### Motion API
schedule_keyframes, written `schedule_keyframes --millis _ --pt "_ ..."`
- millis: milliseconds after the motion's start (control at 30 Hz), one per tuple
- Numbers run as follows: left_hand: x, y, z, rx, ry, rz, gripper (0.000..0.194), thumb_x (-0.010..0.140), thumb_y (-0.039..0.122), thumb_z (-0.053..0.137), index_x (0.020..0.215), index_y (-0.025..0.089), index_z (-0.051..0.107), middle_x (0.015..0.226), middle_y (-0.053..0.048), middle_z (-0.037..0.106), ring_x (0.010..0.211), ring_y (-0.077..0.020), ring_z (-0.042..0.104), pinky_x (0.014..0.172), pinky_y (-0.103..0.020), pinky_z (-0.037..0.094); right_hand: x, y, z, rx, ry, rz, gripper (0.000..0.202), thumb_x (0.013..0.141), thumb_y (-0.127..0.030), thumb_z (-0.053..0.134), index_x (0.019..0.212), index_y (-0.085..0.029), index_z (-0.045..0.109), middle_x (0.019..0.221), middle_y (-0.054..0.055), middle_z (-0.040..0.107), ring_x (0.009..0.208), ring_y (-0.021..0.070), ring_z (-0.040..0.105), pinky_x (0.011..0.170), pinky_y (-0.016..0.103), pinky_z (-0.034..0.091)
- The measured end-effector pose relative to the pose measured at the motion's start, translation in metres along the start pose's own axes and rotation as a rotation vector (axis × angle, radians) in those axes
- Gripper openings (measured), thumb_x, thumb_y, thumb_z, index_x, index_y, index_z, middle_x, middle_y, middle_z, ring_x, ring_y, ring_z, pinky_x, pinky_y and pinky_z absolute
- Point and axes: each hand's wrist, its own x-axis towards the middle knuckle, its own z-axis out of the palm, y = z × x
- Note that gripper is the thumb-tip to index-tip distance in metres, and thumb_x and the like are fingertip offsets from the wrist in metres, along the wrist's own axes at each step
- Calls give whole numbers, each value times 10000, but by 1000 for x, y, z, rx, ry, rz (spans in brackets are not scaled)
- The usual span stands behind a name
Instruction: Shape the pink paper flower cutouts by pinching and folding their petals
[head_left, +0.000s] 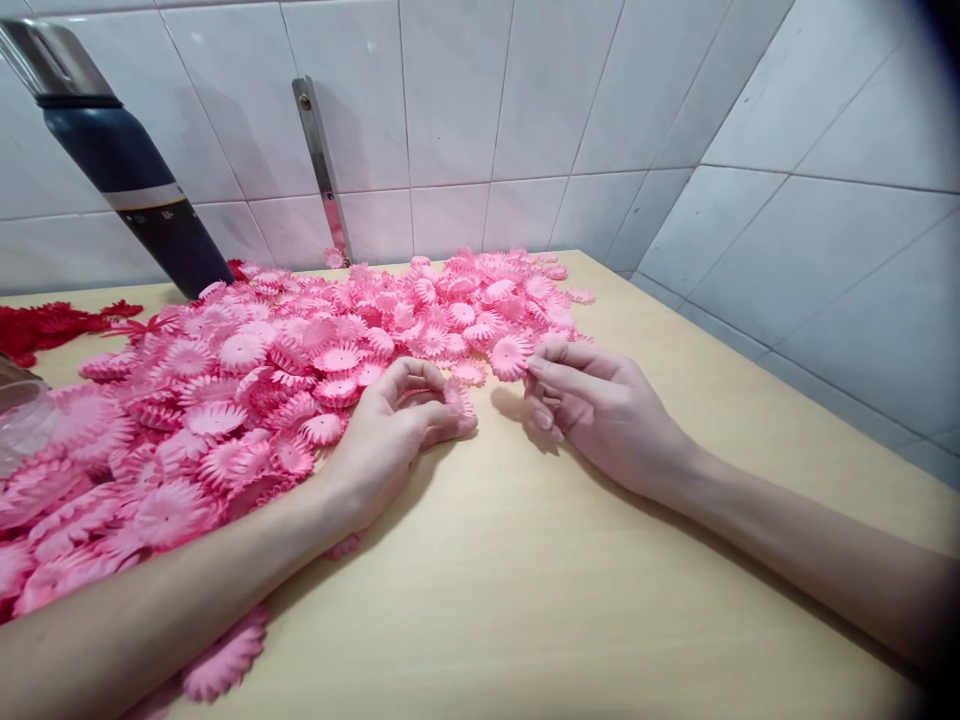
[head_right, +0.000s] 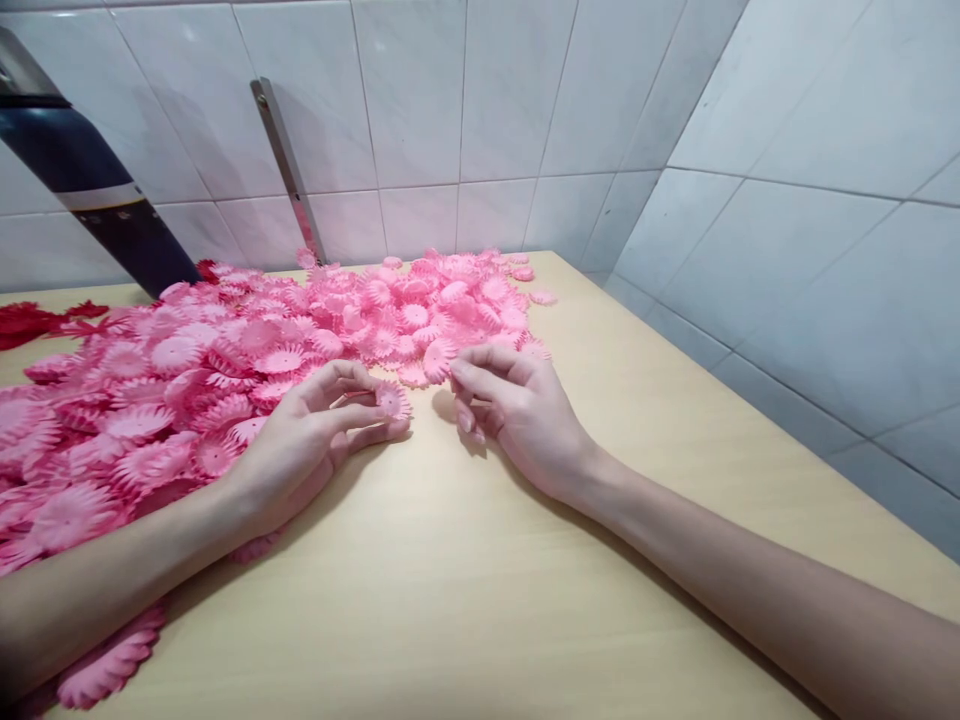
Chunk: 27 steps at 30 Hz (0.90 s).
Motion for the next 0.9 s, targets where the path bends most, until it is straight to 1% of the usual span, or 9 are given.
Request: schedule_keyframes --millis 67,133,200,267,367,467,667,833,900 --pt "0 0 -1 10 -48 -9 117 718 62 638 752 138 556 801 -12 618 769 -133 635 888 -356 506 -3 2 1 -103 -16 -66 112 821 -262 663 786 -171 608 542 -23 502 483 110 465 439 243 390" --pt "0 0 -2 43 -111 -12 57 755 128 642 753 125 585 841 -33 632 821 -145 636 895 -338 494 -7 2 2 -215 -50 -109 138 820 -286 677 784 -164 623 561 -22 526 500 96 476 478 235 406" --pt "-1 0 -4 136 -158 8 113 773 217 677 787 130 607 855 -35 643 857 -154 635 885 -323 490 -10 0 4 -299 -113 -123 155 814 -294 687 767 -157 633 597 -17 552 514 83 485 493 221 408" --pt "-2 -1 -5 255 -196 39 176 775 291 700 795 141 609 829 -25 647 854 -154 634 854 -302 490 -12 -2 6 -336 -189 -125 146 818 -282 682 765 -151 642 625 -11 571 534 78 502 507 211 420" --pt "-2 0 -5 362 -240 82 210 784 331 696 774 146 598 788 -12 633 812 -139 621 800 -268 482 -13 -4 8 -350 -262 -123 123 835 -258 658 782 -147 652 657 -1 597 570 81 527 537 204 445" --pt "-2 1 -5 384 -266 101 224 797 350 680 775 146 590 786 -11 620 798 -134 598 776 -260 472 -13 -4 8 -363 -267 -118 123 841 -252 650 781 -145 651 662 1 598 569 80 523 536 203 447" --pt "-4 3 -5 428 -293 88 197 854 341 602 816 148 591 842 -22 605 831 -140 565 799 -270 439 -13 -4 7 -371 -282 -143 116 826 -258 662 782 -150 663 702 19 628 585 97 540 555 224 465" --pt "-5 2 -4 446 -311 134 222 825 367 637 782 161 568 810 -8 573 796 -135 534 754 -251 419 -14 -5 9 -372 -292 -159 97 813 -252 669 776 -163 672 674 12 614 577 106 539 551 235 462" --pt "-4 2 -4 447 -311 126 228 822 377 638 781 162 571 805 -9 569 797 -139 528 756 -255 417 -14 -6 10 -368 -299 -159 94 815 -247 665 772 -165 670 659 8 603 574 108 537 551 237 460"
